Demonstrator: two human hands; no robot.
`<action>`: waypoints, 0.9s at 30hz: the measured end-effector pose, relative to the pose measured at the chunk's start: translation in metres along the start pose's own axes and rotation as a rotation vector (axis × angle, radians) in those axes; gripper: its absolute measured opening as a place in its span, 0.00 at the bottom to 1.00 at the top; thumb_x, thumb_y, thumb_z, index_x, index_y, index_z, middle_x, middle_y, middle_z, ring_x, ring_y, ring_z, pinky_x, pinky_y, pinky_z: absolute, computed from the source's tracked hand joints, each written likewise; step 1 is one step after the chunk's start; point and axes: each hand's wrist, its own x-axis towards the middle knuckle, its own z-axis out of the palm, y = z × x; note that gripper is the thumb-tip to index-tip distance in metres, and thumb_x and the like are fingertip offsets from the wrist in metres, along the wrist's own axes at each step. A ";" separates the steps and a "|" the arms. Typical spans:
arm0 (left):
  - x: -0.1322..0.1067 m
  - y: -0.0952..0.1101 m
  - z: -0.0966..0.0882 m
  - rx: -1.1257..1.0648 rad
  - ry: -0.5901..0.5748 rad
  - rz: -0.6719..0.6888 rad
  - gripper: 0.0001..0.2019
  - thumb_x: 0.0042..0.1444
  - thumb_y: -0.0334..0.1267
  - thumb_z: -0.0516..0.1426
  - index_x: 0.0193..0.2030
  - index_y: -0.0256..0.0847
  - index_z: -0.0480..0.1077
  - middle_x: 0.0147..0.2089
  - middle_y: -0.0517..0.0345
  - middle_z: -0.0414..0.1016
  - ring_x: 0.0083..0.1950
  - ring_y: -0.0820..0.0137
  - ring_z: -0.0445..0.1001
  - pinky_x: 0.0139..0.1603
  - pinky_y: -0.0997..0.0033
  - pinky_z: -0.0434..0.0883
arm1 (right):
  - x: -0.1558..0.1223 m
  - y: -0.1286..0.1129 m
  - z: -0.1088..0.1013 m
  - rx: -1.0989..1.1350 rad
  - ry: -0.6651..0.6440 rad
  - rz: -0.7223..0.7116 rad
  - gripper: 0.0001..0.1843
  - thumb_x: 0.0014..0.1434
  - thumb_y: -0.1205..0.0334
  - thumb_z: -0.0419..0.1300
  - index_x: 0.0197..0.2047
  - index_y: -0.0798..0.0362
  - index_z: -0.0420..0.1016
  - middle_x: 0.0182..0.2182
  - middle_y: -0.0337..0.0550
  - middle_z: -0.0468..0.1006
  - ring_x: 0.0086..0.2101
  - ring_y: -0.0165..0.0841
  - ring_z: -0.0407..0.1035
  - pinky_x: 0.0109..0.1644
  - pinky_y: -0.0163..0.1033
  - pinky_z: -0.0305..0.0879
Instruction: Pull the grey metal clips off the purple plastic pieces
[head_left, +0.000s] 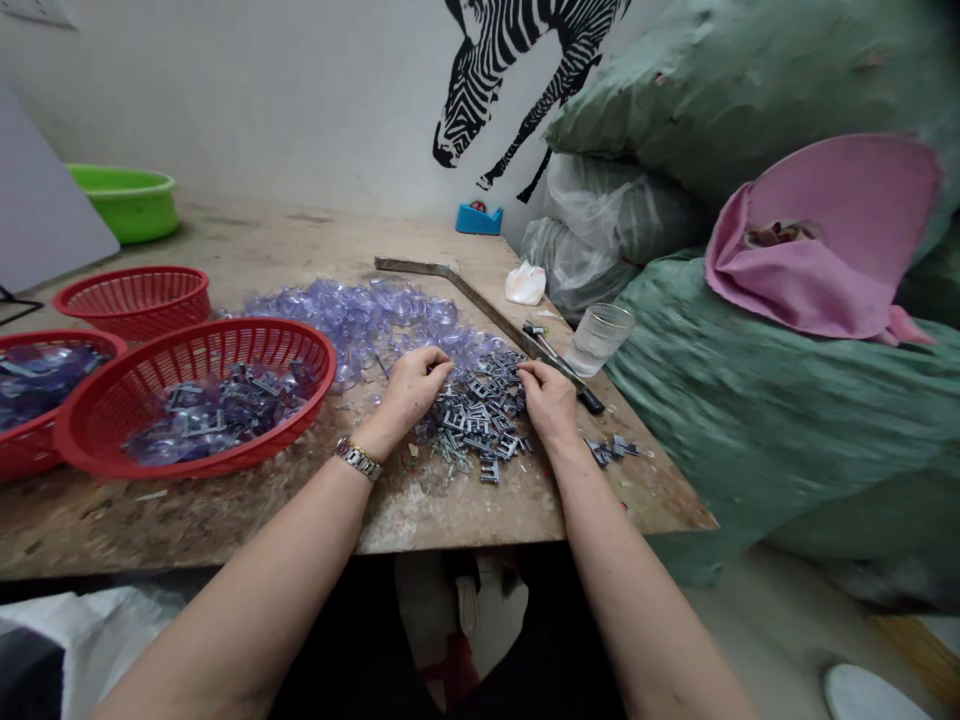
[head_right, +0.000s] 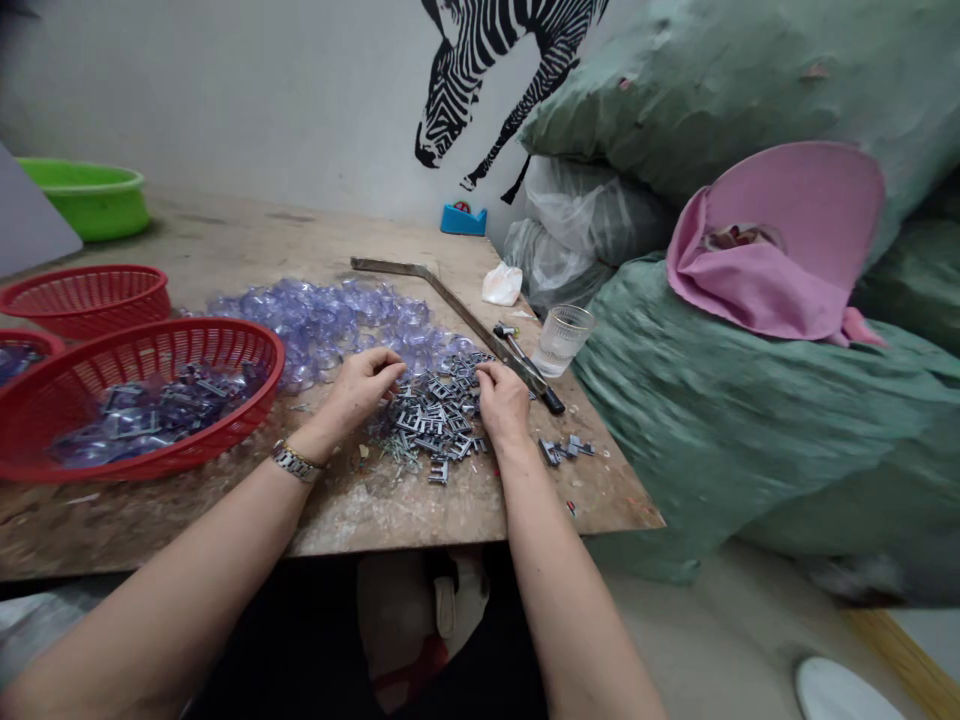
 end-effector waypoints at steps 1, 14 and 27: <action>0.000 0.000 0.000 -0.003 0.001 -0.004 0.07 0.53 0.39 0.53 0.28 0.40 0.67 0.23 0.61 0.68 0.29 0.70 0.69 0.31 0.72 0.66 | 0.000 0.002 0.000 0.034 0.020 0.005 0.12 0.57 0.62 0.55 0.36 0.53 0.80 0.38 0.48 0.83 0.42 0.41 0.75 0.51 0.45 0.67; -0.002 0.010 -0.005 -0.115 0.016 -0.125 0.07 0.50 0.39 0.54 0.27 0.39 0.67 0.21 0.63 0.66 0.23 0.74 0.67 0.26 0.75 0.65 | -0.002 0.003 -0.001 0.211 0.040 0.020 0.13 0.52 0.57 0.55 0.33 0.52 0.79 0.35 0.47 0.83 0.39 0.41 0.76 0.49 0.46 0.68; -0.002 0.003 -0.005 -0.029 0.014 -0.060 0.07 0.51 0.40 0.54 0.27 0.40 0.67 0.24 0.61 0.68 0.26 0.72 0.69 0.30 0.73 0.67 | -0.025 -0.024 -0.035 0.451 0.138 0.083 0.13 0.56 0.56 0.57 0.39 0.52 0.78 0.38 0.46 0.82 0.40 0.37 0.75 0.49 0.45 0.71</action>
